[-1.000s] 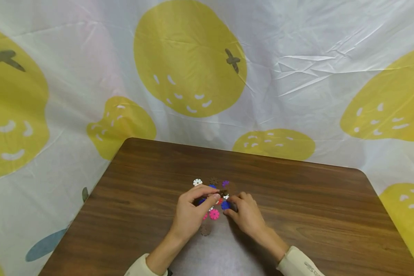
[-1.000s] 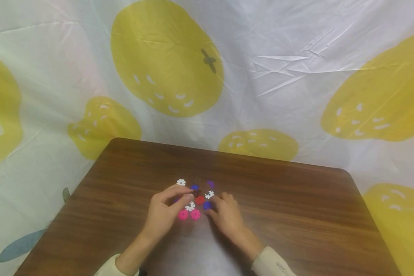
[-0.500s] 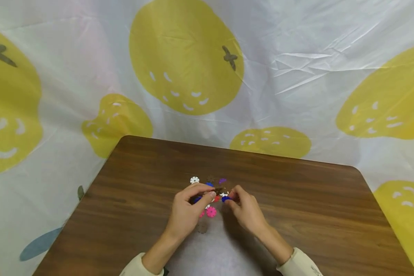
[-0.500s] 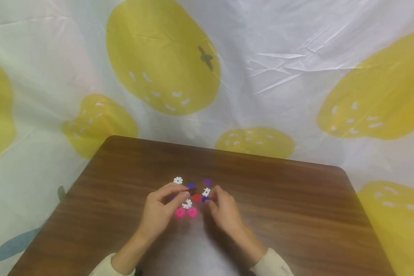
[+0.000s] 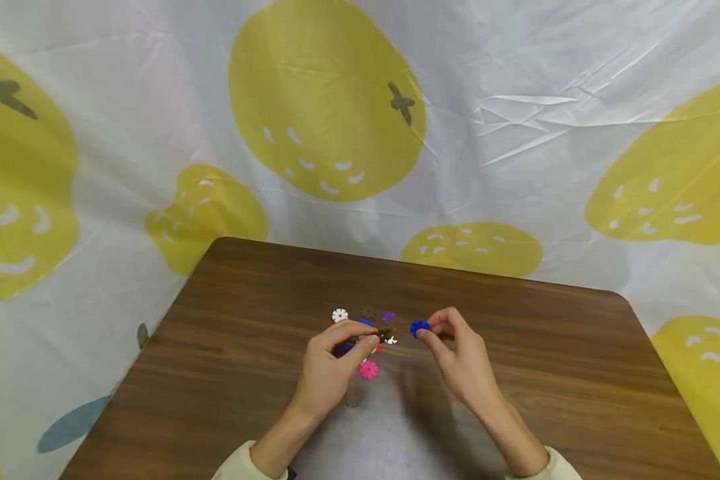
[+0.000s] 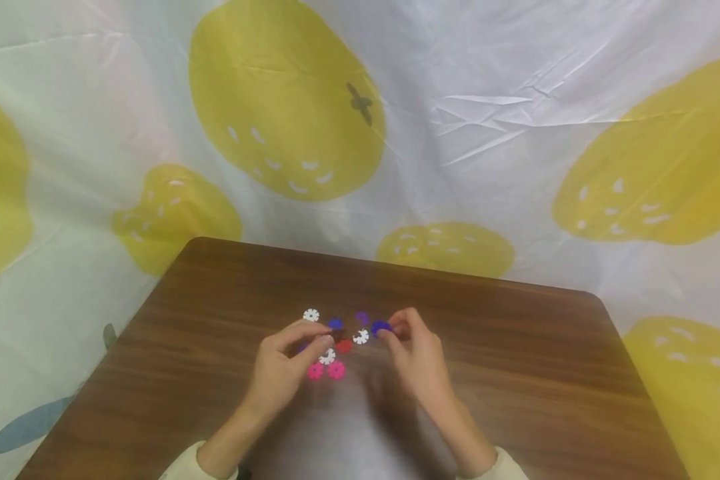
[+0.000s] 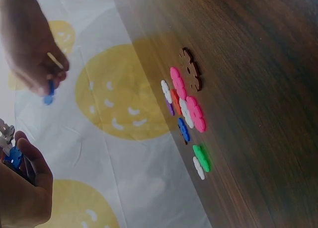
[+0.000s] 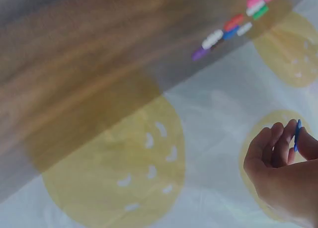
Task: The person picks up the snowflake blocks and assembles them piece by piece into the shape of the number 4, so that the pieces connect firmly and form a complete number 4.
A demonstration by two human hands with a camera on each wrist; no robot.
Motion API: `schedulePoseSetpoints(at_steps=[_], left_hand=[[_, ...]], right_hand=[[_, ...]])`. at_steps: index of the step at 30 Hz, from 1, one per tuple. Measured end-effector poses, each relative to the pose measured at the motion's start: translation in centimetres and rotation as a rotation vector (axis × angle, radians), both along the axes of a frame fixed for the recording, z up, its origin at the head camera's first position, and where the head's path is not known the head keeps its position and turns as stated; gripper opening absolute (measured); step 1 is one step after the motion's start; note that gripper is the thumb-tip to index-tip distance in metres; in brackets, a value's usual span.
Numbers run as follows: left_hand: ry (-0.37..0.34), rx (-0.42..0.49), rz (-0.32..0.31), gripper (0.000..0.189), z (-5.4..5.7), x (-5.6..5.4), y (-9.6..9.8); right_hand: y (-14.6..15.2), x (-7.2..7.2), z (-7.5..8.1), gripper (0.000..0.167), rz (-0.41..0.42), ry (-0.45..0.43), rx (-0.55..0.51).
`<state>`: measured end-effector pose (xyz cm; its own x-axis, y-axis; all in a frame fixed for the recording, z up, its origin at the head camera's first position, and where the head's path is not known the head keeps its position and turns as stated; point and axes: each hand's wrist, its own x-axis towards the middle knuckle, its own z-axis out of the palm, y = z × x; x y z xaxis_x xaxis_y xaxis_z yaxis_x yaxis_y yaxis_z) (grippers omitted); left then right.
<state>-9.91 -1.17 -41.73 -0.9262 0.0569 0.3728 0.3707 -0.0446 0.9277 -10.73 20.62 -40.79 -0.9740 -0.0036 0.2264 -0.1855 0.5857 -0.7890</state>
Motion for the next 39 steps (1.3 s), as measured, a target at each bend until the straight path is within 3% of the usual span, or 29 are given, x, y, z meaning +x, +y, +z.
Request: schedulePoseSetpoints(at_steps=[8, 15, 27, 39], left_hand=[[0.011, 0.01, -0.013, 0.011, 0.0, 0.1, 0.1], [-0.01, -0.006, -0.01, 0.011, -0.1, 0.3, 0.1], [0.027, 0.004, -0.032, 0.009, -0.1, -0.1, 0.4], [0.03, 0.02, -0.042, 0.009, 0.3, 0.1, 0.6]], right_hand=[[0.3, 0.7, 2.5, 0.018, -0.036, 0.148, -0.012], [0.2, 1.3, 3.6, 0.019, -0.029, 0.224, -0.053], [-0.3, 1.6, 4.3, 0.021, 0.023, 0.399, -0.046], [-1.1, 1.8, 3.8, 0.02, 0.053, 0.43, -0.006]])
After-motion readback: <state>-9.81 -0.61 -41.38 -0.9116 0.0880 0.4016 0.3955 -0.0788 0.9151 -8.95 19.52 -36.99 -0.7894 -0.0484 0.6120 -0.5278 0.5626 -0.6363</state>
